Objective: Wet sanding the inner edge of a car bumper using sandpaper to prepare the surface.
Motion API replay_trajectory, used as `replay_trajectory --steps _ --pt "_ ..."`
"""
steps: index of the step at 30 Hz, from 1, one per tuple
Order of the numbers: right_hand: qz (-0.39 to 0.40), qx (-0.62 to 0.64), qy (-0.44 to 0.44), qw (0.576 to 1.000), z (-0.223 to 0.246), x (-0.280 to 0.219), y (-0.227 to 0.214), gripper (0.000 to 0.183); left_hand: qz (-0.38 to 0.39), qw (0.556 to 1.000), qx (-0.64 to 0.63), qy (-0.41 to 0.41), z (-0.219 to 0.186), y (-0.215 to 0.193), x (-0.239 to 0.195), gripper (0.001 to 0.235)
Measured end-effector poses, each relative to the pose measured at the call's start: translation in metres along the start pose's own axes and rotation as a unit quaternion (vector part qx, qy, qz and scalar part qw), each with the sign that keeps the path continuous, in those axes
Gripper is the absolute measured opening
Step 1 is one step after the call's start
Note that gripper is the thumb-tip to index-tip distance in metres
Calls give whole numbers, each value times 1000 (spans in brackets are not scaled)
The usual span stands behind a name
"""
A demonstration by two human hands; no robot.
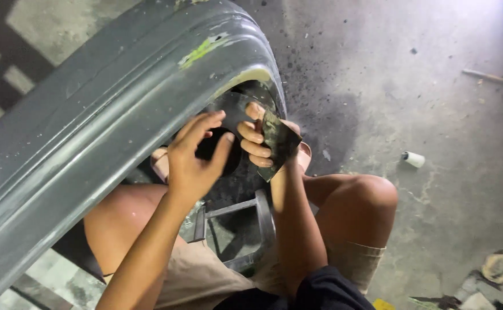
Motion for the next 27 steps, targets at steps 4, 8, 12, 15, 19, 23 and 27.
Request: replay_trajectory --steps 4,8,12,15,19,23,27 --pt "38 46 26 998 -10 4 -17 50 -19 983 -66 -168 65 17 -31 31" --pt "-264 -344 8 901 -22 -2 -38 14 3 917 -164 -364 143 27 -71 28" --pt "-470 -525 161 691 -60 -62 -200 17 40 902 -106 -417 192 36 -106 35" --pt "-485 -655 345 465 -80 -87 -351 65 111 877 -33 -467 206 47 -120 48" --pt "-444 -664 329 504 -130 -91 -402 59 218 856 121 -453 199 58 -141 51" --pt "-416 -701 428 389 -175 -139 -531 34 184 841 34 -507 213 81 -169 42" --pt "-307 -822 409 251 -204 -166 -581 35 180 838 46 -512 228 83 -174 42"
Point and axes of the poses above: each hand's wrist, its own x-axis towards the middle knuckle, its own y-axis out of the palm, z = x × y, the point moved 4 cm from there along x, towards the middle knuckle, and after that the axes turned 4 degrees about z, right-handed, at the moved point
